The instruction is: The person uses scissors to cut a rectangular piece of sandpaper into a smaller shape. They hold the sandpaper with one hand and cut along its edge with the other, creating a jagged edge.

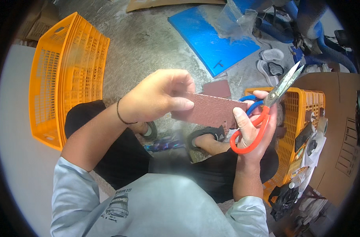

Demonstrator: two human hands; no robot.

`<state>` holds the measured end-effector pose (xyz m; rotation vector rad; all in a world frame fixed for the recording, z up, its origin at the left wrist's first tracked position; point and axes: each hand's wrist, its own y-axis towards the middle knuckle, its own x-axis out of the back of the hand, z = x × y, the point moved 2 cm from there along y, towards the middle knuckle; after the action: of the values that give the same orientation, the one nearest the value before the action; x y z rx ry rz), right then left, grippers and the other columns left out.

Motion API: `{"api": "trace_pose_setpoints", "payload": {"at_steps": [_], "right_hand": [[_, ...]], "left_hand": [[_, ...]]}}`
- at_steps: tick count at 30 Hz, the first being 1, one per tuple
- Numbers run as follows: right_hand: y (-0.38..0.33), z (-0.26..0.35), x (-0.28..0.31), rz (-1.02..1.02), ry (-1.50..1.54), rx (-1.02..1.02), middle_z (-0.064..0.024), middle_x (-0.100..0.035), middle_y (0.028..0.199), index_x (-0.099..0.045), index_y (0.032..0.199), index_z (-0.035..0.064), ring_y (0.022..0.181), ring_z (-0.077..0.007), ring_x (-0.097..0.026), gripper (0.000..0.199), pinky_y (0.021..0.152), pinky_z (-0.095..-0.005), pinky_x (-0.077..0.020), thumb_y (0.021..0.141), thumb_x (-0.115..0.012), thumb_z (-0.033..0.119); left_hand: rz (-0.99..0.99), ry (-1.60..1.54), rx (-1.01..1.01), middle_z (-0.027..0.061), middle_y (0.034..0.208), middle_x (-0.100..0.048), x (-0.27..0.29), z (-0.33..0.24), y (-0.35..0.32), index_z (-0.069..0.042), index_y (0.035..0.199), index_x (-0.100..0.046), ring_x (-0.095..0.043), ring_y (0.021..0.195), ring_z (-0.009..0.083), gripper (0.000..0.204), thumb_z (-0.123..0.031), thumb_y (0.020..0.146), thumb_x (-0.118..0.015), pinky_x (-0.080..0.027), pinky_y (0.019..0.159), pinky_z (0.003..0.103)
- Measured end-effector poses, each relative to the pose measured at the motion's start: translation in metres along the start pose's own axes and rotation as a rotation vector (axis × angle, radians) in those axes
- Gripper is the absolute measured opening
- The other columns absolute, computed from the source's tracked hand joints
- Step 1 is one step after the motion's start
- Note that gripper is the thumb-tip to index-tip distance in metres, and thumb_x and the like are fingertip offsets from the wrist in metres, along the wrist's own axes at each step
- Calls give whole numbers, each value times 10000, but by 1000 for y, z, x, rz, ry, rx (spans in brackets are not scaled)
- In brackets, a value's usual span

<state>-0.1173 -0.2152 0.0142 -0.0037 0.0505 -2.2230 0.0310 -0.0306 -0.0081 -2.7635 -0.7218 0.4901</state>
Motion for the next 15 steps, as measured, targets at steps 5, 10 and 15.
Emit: {"api": "trace_pose_setpoints", "payload": {"at_steps": [5, 10, 15], "right_hand": [[-4, 0, -3, 13, -56, -42, -36, -576, 966, -507, 1216, 53, 841, -91, -553, 465, 777, -248, -467, 816, -730, -27], [-9, -2, -6, 114, -179, 151, -30, -558, 1060, -505, 1254, 41, 989, -106, -516, 520, 856, -269, -449, 800, -756, 3], [-27, -10, -13, 534, -10, -326, -20, -536, 1073, -523, 1326, 47, 881, -90, -494, 656, 796, -239, -451, 749, -825, 124]], "left_hand": [[-123, 328, -175, 119, 902, -709, 1, -4, -1, 17, 1024, -662, -681, 840, 186, 221, 27, 804, -684, -541, 762, 317], [-283, 479, -422, 68, 881, -704, 29, -43, -7, 4, 1026, -699, -666, 786, 145, 211, 28, 820, -664, -547, 744, 276], [-393, 291, -360, 43, 923, -683, 56, -68, -23, 29, 1069, -680, -647, 789, 94, 202, 10, 869, -656, -549, 685, 231]]}}
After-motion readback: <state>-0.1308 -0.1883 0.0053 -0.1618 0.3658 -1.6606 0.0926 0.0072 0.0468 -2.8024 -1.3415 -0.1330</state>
